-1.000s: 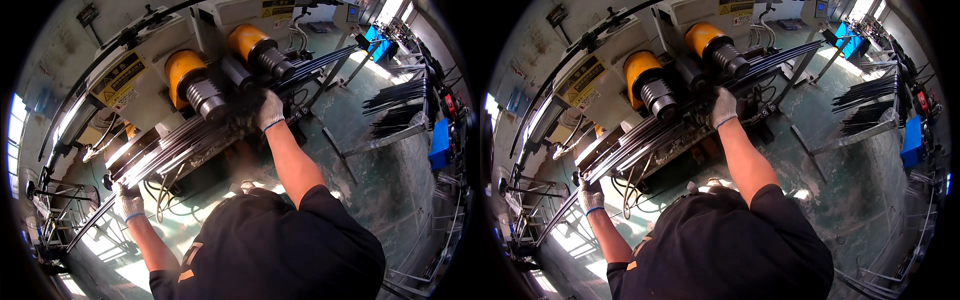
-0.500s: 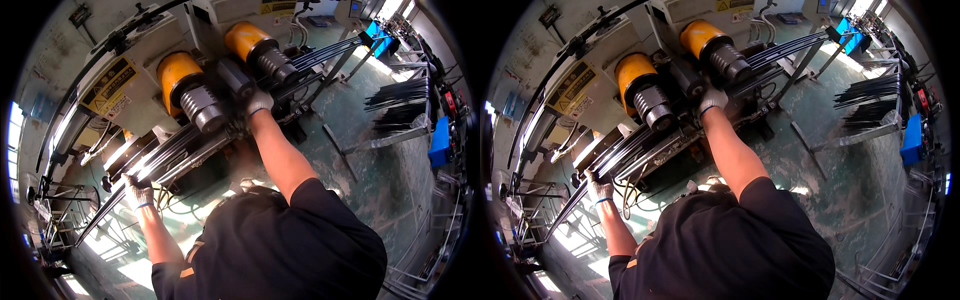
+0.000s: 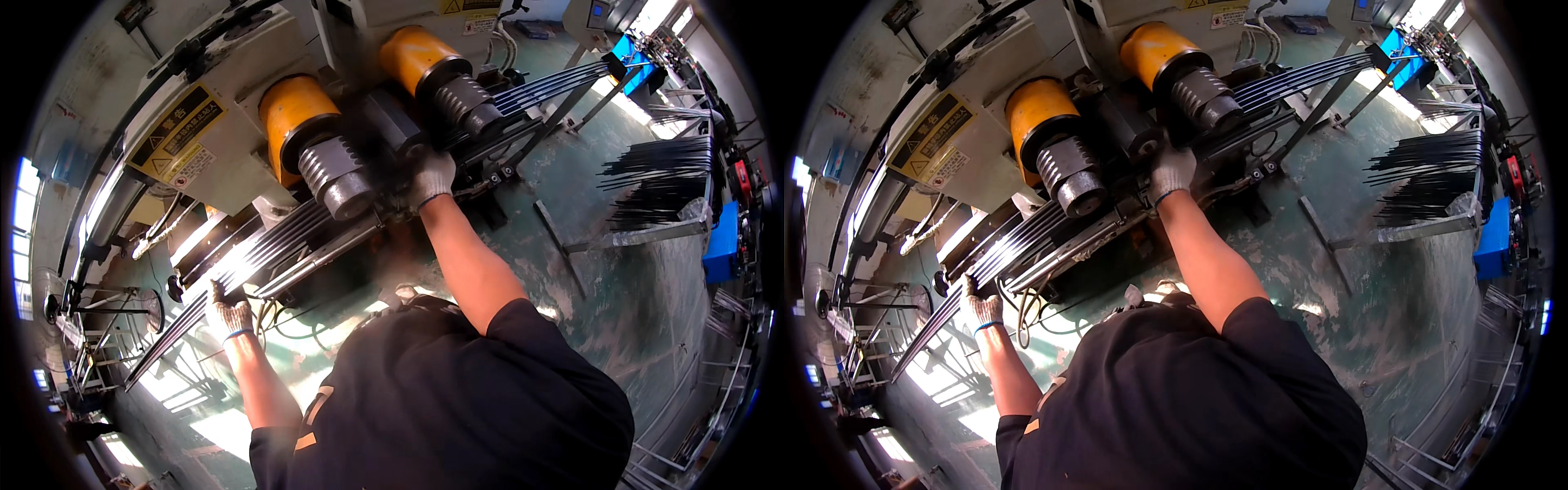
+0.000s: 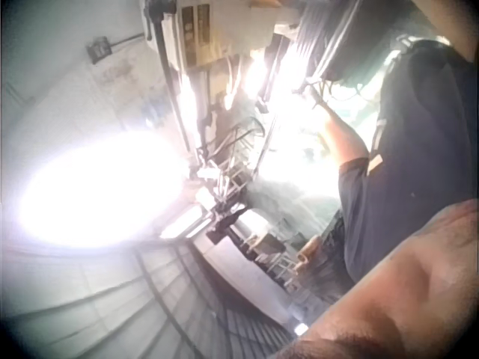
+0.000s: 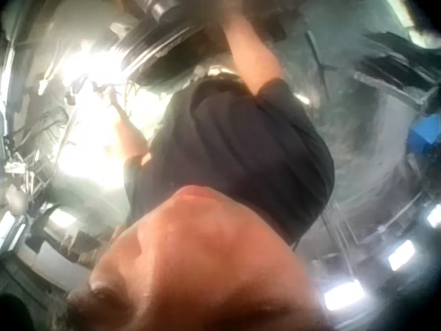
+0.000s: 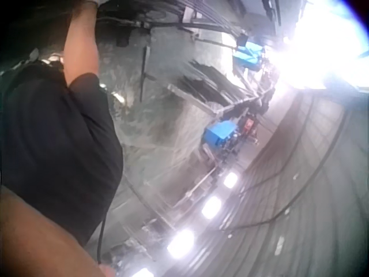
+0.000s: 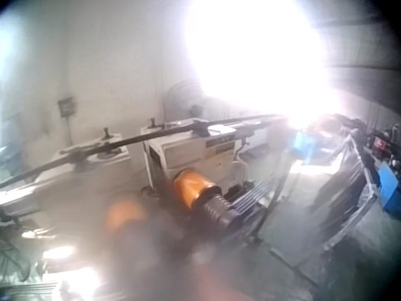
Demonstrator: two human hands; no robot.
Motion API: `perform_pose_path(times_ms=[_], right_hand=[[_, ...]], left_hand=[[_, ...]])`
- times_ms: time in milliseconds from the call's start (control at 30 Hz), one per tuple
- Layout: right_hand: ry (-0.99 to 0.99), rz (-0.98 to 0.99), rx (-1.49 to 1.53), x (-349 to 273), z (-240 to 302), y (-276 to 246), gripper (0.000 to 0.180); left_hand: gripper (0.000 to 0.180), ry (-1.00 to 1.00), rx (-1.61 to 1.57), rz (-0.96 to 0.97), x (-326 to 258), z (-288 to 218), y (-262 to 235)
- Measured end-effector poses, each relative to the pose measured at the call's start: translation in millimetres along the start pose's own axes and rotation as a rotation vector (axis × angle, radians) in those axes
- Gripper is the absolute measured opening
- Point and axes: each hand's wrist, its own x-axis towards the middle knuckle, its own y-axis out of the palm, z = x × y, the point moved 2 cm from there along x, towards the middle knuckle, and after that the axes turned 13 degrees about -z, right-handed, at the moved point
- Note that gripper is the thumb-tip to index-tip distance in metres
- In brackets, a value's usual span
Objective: The person repeatedly picks up bundles of long black metal rods from a cart and feeds them into a yellow industrial bending machine. The rods are processed and then placed into a metal rack. The person wears gloves and a black shirt throughout the task.
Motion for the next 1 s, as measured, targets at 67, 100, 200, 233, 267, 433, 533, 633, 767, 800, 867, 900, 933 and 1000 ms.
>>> perform_pose_path(times_ms=[67,100,200,233,267,433,533,633,767,800,867,900,933,1000], right_hand=[[-0.012,0.092,-0.113,-3.3,-1.2,-10.9,0.041],[-0.014,0.061,-0.260,-4.1,-0.8,-18.4,0.039],[-0.093,0.193,-0.061,-20.0,4.3,-50.4,0.041],[-0.053,0.148,-0.032,-23.6,4.2,-61.3,0.041],[-0.120,0.092,-0.128,-28.9,4.3,-75.4,0.038],[0.132,0.007,-0.209,-20.4,-8.3,-147.5,0.049],[0.199,-0.039,-0.196,6.8,-31.5,-186.8,0.050],[0.141,0.093,-0.118,25.3,-51.8,-204.8,0.055],[0.170,0.212,-0.300,21.0,-57.4,-195.6,0.051],[0.079,0.172,-0.511,16.3,-54.8,-191.0,0.049],[0.079,0.130,-0.627,3.3,-54.9,-181.1,0.045],[0.160,0.183,-0.515,-3.1,-56.2,-177.6,0.043],[0.198,0.112,-0.523,-8.1,-59.3,-178.5,0.042],[0.265,0.048,-0.529,-14.0,-70.9,-185.8,0.041]], left_hand=[[0.030,-0.088,0.067,0.180,-17.9,14.3,6.4],[0.030,-0.119,0.070,0.257,-21.7,17.2,6.8],[0.037,-0.135,-0.009,0.274,-9.6,-4.4,-1.9],[0.040,-0.108,-0.077,0.224,-0.7,-17.0,-6.4],[0.043,-0.021,-0.088,0.145,8.9,-30.0,-11.2],[0.031,-0.008,-0.120,0.019,24.3,-26.2,-17.7],[0.031,-0.017,-0.093,0.130,-3.8,-0.2,-1.6],[0.033,-0.023,0.015,0.082,-38.2,25.7,18.8],[0.034,-0.083,0.005,0.126,-56.5,26.5,24.4],[0.036,-0.166,-0.060,0.215,-55.3,22.4,21.0],[0.039,-0.195,-0.163,0.262,-44.1,5.5,6.4],[0.041,-0.172,-0.196,0.215,-34.6,-1.6,-2.0],[0.042,-0.091,-0.230,0.213,-23.3,-12.7,-10.0],[0.043,-0.087,-0.353,0.197,-1.1,-46.5,-31.8]])
